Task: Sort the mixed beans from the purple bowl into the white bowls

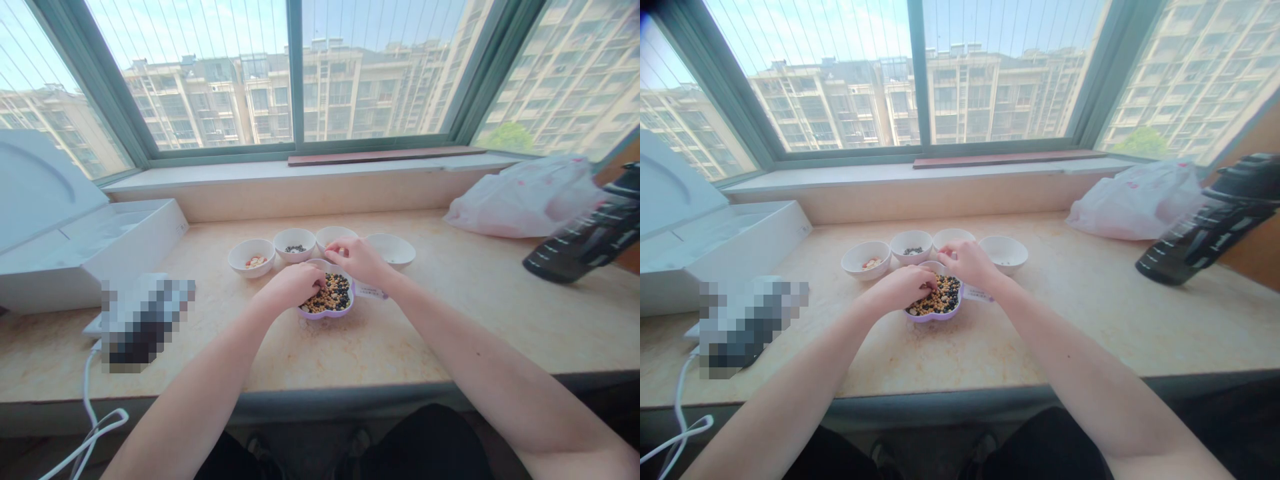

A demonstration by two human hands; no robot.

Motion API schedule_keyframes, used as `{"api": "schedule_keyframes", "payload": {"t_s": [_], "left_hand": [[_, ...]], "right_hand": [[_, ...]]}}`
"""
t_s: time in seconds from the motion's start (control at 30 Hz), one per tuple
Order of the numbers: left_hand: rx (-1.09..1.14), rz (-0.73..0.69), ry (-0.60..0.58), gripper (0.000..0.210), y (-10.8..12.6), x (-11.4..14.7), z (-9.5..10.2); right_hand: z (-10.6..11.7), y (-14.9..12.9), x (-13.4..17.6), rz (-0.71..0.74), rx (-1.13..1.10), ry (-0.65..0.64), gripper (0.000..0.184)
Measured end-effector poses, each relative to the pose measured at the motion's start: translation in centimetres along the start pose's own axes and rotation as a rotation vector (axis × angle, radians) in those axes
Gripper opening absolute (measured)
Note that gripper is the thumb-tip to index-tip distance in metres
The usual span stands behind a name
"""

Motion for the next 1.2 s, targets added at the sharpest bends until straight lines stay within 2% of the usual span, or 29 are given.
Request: {"api": "schedule_keyframes", "payload": {"t_s": [0.2,0.4,0.5,0.57,0.7,0.8,0.9,1.03,1.2], "left_hand": [[0.121,-0.03,0.07,0.022,-0.2,0.3,0.7],[0.341,0.051,0.299,0.02,-0.8,1.0,2.8],[0.59,0.1,0.435,0.016,-1.1,1.2,3.7],[0.872,0.112,0.495,0.017,-1.3,1.1,4.0],[1.467,0.091,0.489,0.023,-1.5,1.1,4.1],[1.717,0.067,0.478,0.02,-1.4,1.2,4.3],[1.835,0.055,0.483,0.013,-1.2,1.3,4.5],[1.923,-0.008,0.474,0.015,-1.2,1.3,4.7],[1.925,0.045,0.511,0.025,-1.4,1.3,4.8]], "right_hand": [[0.1,0.1,0.0,0.011,-0.005,-0.006,0.021],[0.1,0.0,0.1,0.037,-0.04,-0.036,0.023],[0.1,-0.1,0.2,0.023,-0.044,-0.05,0.025],[0.1,-0.2,0.2,0.012,-0.034,-0.053,0.025],[-0.1,0.0,0.2,0.023,-0.04,-0.067,0.024],[-0.2,0.1,0.1,0.02,-0.045,-0.081,0.021],[-0.3,0.1,0.2,0.004,-0.041,-0.086,0.021],[-0.2,0.0,0.3,0.008,-0.037,-0.084,0.021],[-0.2,-0.1,0.3,0.009,-0.041,-0.081,0.021]]}}
Point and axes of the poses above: each hand's wrist, its own x-axis away from the middle knuckle, its own z-axis out of the back of the hand, y = z × x, the point moved 3 cm from there along -x, towards the middle knuckle, and after that the axes turned 1 degree about y, right-handed, at the moved point
